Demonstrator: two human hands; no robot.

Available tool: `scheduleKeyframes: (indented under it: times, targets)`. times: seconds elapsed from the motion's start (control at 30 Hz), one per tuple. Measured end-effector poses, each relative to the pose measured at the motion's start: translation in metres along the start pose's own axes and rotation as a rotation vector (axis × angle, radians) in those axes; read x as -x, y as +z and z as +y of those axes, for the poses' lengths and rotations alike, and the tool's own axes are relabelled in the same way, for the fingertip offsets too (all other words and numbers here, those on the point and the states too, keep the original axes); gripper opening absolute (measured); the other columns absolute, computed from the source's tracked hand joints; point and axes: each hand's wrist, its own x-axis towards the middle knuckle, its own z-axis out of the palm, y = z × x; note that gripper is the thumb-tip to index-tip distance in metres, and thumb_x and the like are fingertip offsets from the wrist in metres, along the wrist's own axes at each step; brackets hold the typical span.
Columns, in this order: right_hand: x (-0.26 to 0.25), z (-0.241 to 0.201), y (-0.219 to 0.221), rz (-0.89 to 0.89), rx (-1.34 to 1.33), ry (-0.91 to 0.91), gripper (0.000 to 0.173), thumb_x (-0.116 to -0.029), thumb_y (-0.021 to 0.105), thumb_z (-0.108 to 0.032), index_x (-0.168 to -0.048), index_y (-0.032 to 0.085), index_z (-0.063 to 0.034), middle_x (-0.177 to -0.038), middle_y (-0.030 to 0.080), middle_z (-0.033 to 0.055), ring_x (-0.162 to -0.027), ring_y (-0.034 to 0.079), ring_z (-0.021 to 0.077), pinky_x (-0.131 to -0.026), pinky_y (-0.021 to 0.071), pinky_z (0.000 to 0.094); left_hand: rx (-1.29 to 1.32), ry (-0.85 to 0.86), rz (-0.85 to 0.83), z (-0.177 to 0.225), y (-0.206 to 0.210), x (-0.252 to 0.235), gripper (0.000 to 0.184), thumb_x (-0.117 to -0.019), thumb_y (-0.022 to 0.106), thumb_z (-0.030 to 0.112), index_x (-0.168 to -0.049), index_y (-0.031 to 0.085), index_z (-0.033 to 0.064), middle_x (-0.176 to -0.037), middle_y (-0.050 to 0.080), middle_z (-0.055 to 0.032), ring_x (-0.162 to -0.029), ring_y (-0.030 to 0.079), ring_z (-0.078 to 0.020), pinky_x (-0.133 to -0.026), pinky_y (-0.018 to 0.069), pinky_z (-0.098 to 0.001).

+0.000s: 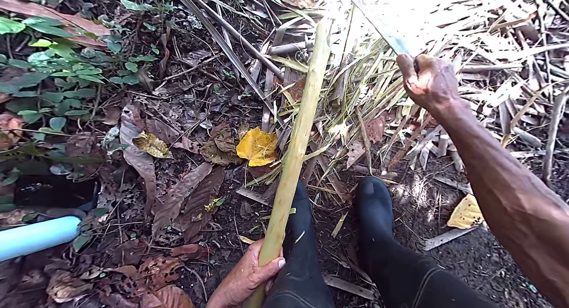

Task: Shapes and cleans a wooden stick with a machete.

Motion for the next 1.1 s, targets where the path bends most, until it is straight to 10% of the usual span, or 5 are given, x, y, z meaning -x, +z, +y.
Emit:
scheduleKeyframes:
  times: [0.23, 0.6, 0.8, 1.1]
  targets:
    - [0.053, 0.006, 0.029, -0.042, 0.013, -0.369, 0.067, -0.1044, 0.032, -0.063, -0.088, 0.055, -0.0025, -0.063, 0.052, 0.0157, -0.059, 0.059, 0.0393, -0.052, 0.0436, 0.0576, 0.266, -0.03, -0.295, -0.007, -0.017, -0.005, 0.022, -0.0913, 0.078, 0.029, -0.101, 0.065, 0.0134, -0.068, 0.06, 0.0023, -0.051, 0.058, -0.0059, -0.049, 0.053, -0.0215]
    - [0.054, 0.008, 0.033, -0.004, 0.069, -0.469, 0.068, -0.1033, 0.034, -0.064, -0.083, 0.054, -0.0023, -0.065, 0.053, 0.016, -0.057, 0.059, 0.0387, -0.049, 0.0435, 0.0561, 0.275, -0.011, -0.345, -0.012, -0.019, -0.008, 0.023, -0.0926, 0.077, 0.031, -0.104, 0.065, 0.0139, -0.07, 0.06, 0.0029, -0.051, 0.058, -0.005, -0.049, 0.0526, -0.0205]
    - [0.015, 0.015, 0.025, -0.105, -0.042, 0.038, 0.075, -0.1052, 0.028, -0.065, -0.096, 0.059, 0.0021, -0.087, 0.063, 0.0287, -0.088, 0.066, 0.0497, -0.073, 0.0473, 0.0687, 0.266, 0.0, -0.351, -0.013, -0.021, -0.005, 0.025, -0.0929, 0.076, 0.032, -0.106, 0.065, 0.014, -0.074, 0.062, 0.0022, -0.055, 0.059, -0.0052, -0.052, 0.0529, -0.0206]
    - [0.064, 0.027, 0.063, -0.093, -0.155, -0.19, 0.063, -0.106, 0.036, -0.057, -0.095, 0.061, -0.0001, -0.07, 0.058, 0.0174, -0.066, 0.062, 0.0388, -0.06, 0.0478, 0.0604, -0.437, -0.055, 0.307, -0.007, -0.001, -0.013, 0.044, -0.0781, 0.078, 0.048, -0.102, 0.068, 0.012, -0.078, 0.067, 0.0036, -0.068, 0.065, -0.007, -0.064, 0.0568, -0.0259]
